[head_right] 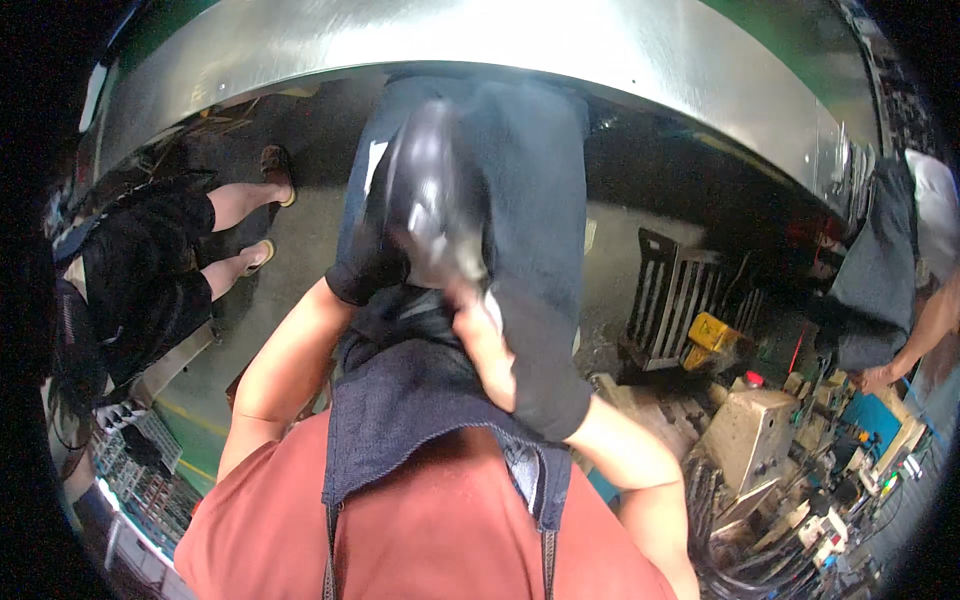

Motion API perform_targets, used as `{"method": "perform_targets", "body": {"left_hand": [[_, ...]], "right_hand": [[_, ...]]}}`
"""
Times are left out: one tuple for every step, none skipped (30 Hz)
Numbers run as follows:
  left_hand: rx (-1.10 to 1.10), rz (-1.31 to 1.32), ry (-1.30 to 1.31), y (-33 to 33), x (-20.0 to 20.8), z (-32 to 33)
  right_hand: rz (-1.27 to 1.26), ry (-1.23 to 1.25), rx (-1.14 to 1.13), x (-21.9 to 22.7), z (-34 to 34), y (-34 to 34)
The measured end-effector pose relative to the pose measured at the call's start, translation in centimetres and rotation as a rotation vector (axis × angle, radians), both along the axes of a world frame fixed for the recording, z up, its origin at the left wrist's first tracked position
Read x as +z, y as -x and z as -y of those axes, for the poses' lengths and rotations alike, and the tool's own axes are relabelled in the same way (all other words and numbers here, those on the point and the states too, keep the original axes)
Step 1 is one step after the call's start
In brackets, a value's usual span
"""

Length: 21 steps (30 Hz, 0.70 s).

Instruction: The user is using a tool to pull and shape the leather upper of a shoe around a last while seated at a workbench.

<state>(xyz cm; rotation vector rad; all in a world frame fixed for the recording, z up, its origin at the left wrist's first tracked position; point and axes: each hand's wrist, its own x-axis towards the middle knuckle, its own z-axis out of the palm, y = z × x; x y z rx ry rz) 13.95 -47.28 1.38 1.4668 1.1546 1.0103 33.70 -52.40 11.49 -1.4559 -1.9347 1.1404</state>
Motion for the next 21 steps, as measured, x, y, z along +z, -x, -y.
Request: {"method": "perform_targets", "body": {"left_hand": [[0.029,-0.068,0.072,-0.1,0.1,-0.5],[0.064,-0.146,0.138,-0.4,-0.2,-1.1],[0.124,-0.145,0.155,-1.1,-3.4,0.1],[0.232,-0.120,0.153,-2.0,-8.0,0.9],[0.292,-0.296,-0.013,-4.0,-7.1,1.0],[0.366,-0.477,-0.182,-5.3,-5.3,1.1],[0.224,-0.362,0.072,-3.8,-4.4,0.6],[0.099,-0.029,0.313,-1.8,-3.5,0.4],[0.059,0.334,0.501,-0.4,-2.4,-0.1],[0.019,0.702,0.681,0.3,-1.8,-0.4],[0.024,0.699,0.679,-0.2,-2.9,0.8],[0.154,0.470,0.481,-1.7,-5.3,2.8],[0.271,0.243,0.281,-3.5,-6.9,4.2],[0.315,-0.158,-0.043,-4.6,-7.0,5.0],[0.306,-0.166,-0.016,-4.7,-6.0,5.0],[0.296,-0.175,0.012,-4.7,-5.0,4.8],[0.300,-0.183,0.017,-4.6,-4.8,5.1],[0.292,-0.225,-0.007,-4.8,-4.6,5.1],[0.288,-0.243,-0.023,-5.1,-5.3,4.8],[0.292,-0.253,-0.027,-5.3,-5.2,4.7],[0.312,-0.322,-0.046,-5.7,-5.0,4.9]], "right_hand": [[-0.097,0.184,-0.164,0.4,-0.8,0.4],[-0.129,0.460,-0.226,0.9,-2.6,0.7],[-0.109,0.532,-0.216,-1.0,-4.1,0.4],[-0.092,0.608,-0.201,-3.7,-5.0,0.1],[-0.137,0.673,-0.268,-6.3,-5.8,-0.5],[-0.188,0.739,-0.317,-7.3,-6.2,-0.6],[-0.326,0.679,-0.340,-7.7,-5.9,-0.7],[-0.332,0.678,-0.329,-7.1,-6.2,-0.8],[-0.338,0.699,-0.316,-6.2,-6.3,-0.8],[-0.344,0.720,-0.302,-5.7,-6.2,-0.8],[-0.351,0.728,-0.286,-5.7,-6.3,-0.9],[-0.349,0.727,-0.276,-6.1,-6.7,-1.2],[-0.358,0.742,-0.225,-6.9,-7.0,-1.9],[-0.374,0.758,-0.172,-7.8,-7.3,-2.6],[-0.338,0.755,-0.102,-8.4,-7.5,-3.6],[-0.271,0.588,-0.060,-9.0,-7.4,-4.6],[-0.064,0.537,0.117,-8.0,-8.3,-5.9],[0.146,0.479,0.292,-6.6,-9.4,-7.1],[0.309,0.434,0.391,-6.4,-10.1,-7.3],[0.300,0.428,0.397,-5.6,-10.5,-6.7],[0.426,0.309,0.497,-4.4,-10.5,-5.9]]}}
